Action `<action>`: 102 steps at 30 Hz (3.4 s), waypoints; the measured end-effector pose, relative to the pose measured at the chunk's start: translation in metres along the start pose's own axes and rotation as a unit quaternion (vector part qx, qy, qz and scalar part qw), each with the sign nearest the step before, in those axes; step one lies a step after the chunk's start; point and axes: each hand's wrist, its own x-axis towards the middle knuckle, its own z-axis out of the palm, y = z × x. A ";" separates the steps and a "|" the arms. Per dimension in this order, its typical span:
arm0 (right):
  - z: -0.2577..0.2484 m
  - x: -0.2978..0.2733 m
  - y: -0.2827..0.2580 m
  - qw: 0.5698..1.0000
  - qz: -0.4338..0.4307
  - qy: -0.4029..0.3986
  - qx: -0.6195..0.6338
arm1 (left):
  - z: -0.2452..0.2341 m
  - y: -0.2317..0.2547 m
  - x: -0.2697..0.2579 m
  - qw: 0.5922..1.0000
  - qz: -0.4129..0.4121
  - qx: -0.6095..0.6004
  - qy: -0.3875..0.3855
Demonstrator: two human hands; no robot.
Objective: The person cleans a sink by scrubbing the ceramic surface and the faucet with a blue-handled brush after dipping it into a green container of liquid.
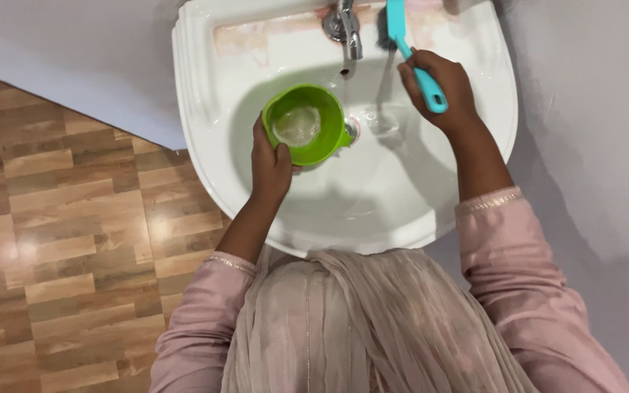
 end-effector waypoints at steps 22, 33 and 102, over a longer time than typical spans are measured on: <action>0.155 0.014 -0.141 0.994 -0.051 -0.010 0.093 | -0.227 0.105 -0.015 0.940 -0.190 -0.208 -0.193; 0.079 -0.033 -0.171 0.932 0.008 0.124 0.340 | -0.291 0.083 0.002 0.948 -0.149 -0.204 -0.194; 0.048 -0.092 -0.222 0.872 0.068 0.301 0.380 | -0.187 0.041 0.066 0.896 -0.150 -0.318 -0.272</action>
